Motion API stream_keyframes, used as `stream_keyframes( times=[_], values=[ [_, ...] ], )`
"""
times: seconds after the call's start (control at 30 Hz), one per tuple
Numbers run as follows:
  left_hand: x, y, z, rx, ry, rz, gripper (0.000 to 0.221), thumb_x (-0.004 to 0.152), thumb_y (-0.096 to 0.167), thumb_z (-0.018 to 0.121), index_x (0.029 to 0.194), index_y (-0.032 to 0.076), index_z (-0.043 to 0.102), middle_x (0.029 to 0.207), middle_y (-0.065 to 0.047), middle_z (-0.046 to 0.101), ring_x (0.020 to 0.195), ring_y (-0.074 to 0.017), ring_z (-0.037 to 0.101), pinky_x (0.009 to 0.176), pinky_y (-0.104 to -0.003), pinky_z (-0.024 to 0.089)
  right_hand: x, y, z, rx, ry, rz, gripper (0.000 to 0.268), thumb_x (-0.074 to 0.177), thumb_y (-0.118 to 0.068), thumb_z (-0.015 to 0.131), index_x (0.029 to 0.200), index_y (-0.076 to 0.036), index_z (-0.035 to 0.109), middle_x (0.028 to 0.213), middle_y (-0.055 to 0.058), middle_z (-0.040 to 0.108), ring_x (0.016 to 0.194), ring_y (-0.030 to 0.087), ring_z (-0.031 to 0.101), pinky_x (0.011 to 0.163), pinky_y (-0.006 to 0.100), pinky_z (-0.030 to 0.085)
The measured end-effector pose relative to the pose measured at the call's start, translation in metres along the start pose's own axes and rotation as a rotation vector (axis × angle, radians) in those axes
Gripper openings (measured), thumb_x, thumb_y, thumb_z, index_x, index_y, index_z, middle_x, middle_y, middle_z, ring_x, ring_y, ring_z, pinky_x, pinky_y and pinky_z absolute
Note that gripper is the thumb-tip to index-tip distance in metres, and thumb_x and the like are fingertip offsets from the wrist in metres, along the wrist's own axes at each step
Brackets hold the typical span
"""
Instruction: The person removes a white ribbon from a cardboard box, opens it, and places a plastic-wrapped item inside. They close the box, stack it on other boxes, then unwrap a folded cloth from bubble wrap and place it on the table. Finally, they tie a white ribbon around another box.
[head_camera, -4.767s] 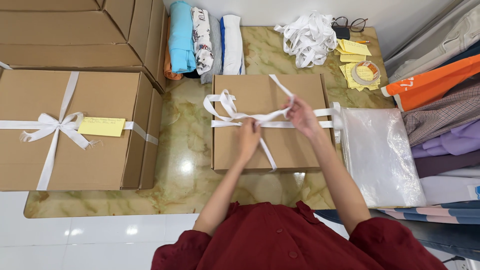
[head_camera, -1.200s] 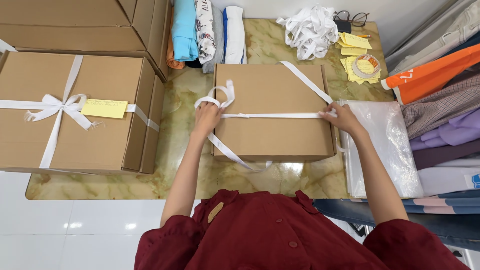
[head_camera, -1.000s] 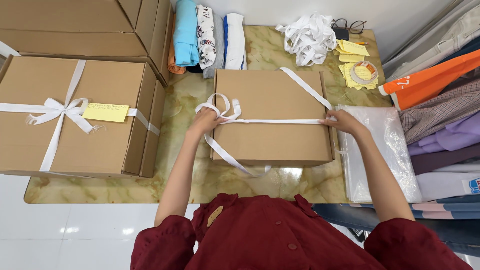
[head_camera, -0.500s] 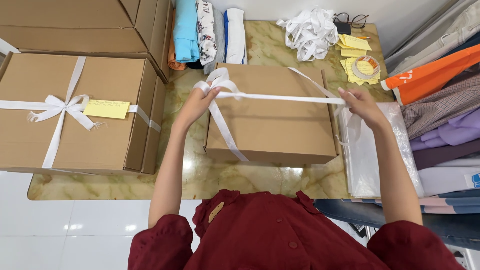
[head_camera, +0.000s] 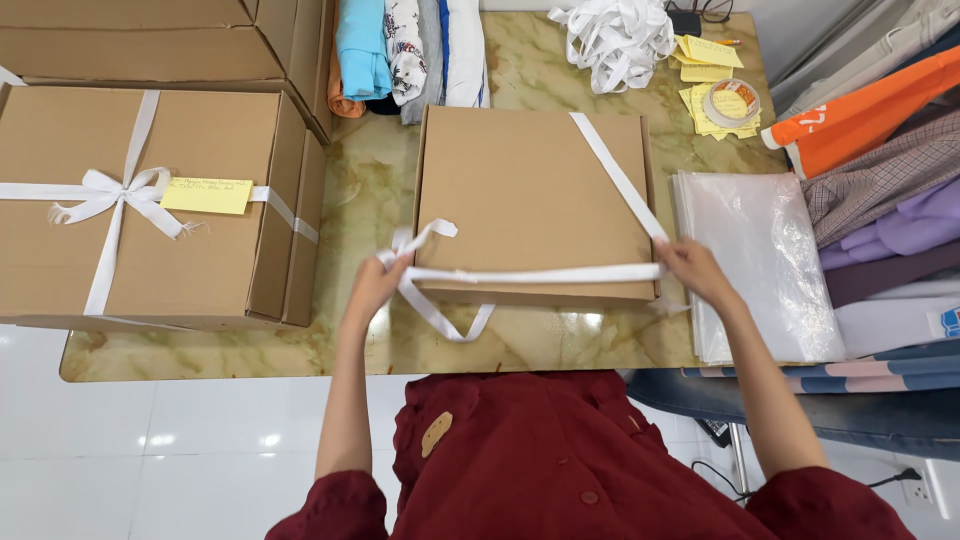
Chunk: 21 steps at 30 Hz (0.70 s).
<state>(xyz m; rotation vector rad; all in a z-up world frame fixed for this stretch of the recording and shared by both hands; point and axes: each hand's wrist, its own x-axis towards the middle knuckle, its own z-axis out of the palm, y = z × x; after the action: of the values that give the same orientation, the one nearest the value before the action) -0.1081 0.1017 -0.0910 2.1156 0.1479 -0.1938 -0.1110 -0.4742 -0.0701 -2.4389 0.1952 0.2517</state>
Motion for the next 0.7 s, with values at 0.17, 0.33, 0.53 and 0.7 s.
stream_keyframes(
  times=[0.17,0.33,0.53,0.7],
  values=[
    [-0.044,-0.015,0.031,-0.118,0.052,-0.132,0.052,0.099,0.042,0.065,0.066,0.003,0.062,0.055,-0.004,0.05,0.056,-0.0186,0.045,0.055,-0.035,0.037,-0.026,0.022,0.016,-0.019,-0.031,0.113,0.07,0.107,-0.061,0.05,0.079,-0.003,0.075,0.087,0.023,0.07,0.094,0.043,0.068,0.083,0.05,0.05],
    [-0.082,0.009,0.051,-0.208,0.153,-0.265,0.064,0.105,0.055,0.051,0.089,-0.004,0.072,0.081,-0.025,0.07,0.079,-0.0276,0.061,0.075,-0.045,0.049,-0.038,0.049,0.04,0.034,-0.034,0.217,0.084,0.106,-0.073,0.042,0.075,-0.002,0.075,0.084,0.025,0.074,0.096,0.042,0.069,0.084,0.05,0.05],
    [-0.086,0.002,0.112,-0.323,0.23,-0.392,0.067,0.107,0.055,0.031,0.098,0.003,0.073,0.082,-0.021,0.075,0.082,-0.0308,0.073,0.079,-0.044,0.053,-0.062,0.024,0.063,0.102,-0.081,0.306,0.068,0.109,-0.045,0.035,0.107,0.009,0.077,0.115,0.034,0.071,0.118,0.048,0.062,0.102,0.055,0.045],
    [-0.072,-0.048,0.165,-0.481,0.495,-0.349,0.042,0.105,0.033,0.055,0.134,0.006,0.043,0.075,-0.007,0.074,0.078,-0.0198,0.068,0.071,-0.036,0.049,-0.063,0.075,0.112,0.087,0.171,0.227,0.03,0.092,-0.029,0.071,0.112,-0.007,0.074,0.104,0.025,0.074,0.107,0.048,0.066,0.09,0.055,0.05]
  ],
)
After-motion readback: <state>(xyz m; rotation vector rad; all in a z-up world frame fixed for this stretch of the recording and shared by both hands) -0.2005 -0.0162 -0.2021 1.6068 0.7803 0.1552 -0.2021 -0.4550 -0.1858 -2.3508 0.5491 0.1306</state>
